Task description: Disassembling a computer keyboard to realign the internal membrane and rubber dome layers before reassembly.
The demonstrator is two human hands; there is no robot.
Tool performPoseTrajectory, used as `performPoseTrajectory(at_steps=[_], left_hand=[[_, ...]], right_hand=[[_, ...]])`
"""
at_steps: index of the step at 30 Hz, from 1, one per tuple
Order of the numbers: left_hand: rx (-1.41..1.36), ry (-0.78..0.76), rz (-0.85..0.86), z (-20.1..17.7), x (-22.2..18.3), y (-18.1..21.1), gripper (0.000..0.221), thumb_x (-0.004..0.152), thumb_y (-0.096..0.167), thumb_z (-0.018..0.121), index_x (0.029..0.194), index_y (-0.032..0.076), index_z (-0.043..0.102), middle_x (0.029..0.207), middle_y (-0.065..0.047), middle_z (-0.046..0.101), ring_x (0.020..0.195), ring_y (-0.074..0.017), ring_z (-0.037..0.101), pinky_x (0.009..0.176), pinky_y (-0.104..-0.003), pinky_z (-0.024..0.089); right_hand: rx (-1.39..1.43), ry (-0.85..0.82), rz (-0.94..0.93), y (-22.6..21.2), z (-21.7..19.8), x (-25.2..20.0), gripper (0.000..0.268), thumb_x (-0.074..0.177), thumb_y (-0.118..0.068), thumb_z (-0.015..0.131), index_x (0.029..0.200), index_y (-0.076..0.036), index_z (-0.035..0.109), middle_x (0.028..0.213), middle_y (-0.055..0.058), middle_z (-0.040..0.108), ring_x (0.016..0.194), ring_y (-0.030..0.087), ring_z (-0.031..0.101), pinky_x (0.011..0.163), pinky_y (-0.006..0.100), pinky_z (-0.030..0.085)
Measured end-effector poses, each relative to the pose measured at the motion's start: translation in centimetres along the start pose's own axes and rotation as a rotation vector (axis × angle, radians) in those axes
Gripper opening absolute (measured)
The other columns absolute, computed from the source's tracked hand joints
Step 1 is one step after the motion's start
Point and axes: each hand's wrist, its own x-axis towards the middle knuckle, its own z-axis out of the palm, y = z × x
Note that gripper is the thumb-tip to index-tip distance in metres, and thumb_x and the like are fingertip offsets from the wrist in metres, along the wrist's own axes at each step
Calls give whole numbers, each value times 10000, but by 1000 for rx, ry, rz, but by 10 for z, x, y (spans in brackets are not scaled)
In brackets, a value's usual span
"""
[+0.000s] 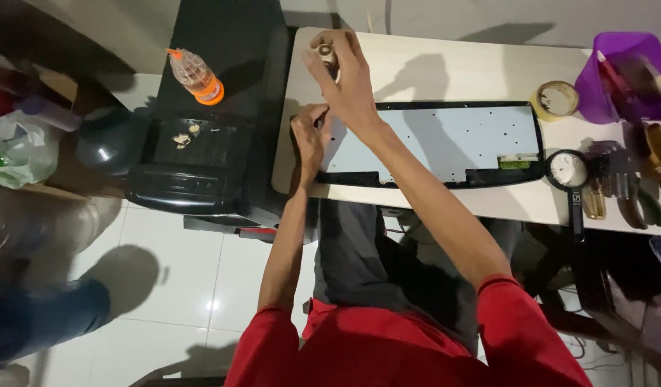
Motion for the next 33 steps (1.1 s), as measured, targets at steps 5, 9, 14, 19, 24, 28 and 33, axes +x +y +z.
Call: performPoseTrajectory(at_steps=[5,9,14,19,24,28,33], left_hand=[[-18,42,68,4,-1,-9,560,1071,370,390,979,-95,689,883,-177,703,687,-245,558,679,-379,468],[162,53,65,3,3,-1,139,826,10,771,911,-81,710,773,-130,687,614,-186,502,579,-317,444],[196,72,27,4,4,2,149,792,15,778,870,-86,701,799,-136,718,633,-206,590,630,-314,512],[230,47,20,4,7,10,166,803,42,772,847,-100,697,756,-124,701,586,-185,533,579,-309,473],[244,53,-1,5,8,20,166,791,48,782,811,-57,656,728,-91,616,588,-191,485,580,-314,450],[279,-22,18,3,7,26,187,795,-7,713,967,-48,656,891,-139,653,733,-256,565,695,-350,483],[258,44,150,7,4,7,144,832,30,794,913,-51,708,814,-134,655,684,-230,542,660,-353,474]], right_hand=[[-286,-81,-78,0,-15,1,363,1006,-209,783,1314,-130,606,1148,39,522,905,177,638,811,326,525],[-256,-188,-66,2,-26,3,464,1016,-151,757,1431,-137,550,1118,106,637,898,230,608,830,356,506],[-32,-276,-43,-5,-34,-1,460,1049,33,612,1461,-131,488,1247,125,647,882,199,653,830,357,553],[-73,-157,-190,9,-22,5,363,963,-169,863,1249,-95,652,1237,23,504,1057,213,611,928,349,557],[-17,-50,-172,3,-17,6,275,934,4,844,1183,-32,734,1020,49,504,816,164,580,750,282,535],[-25,-99,-150,-2,-19,1,333,981,81,733,1290,-27,672,1188,53,603,799,151,624,754,307,527],[4,-154,-89,8,-26,-1,361,1086,4,541,1438,-78,534,1233,103,632,824,152,601,777,317,530]])
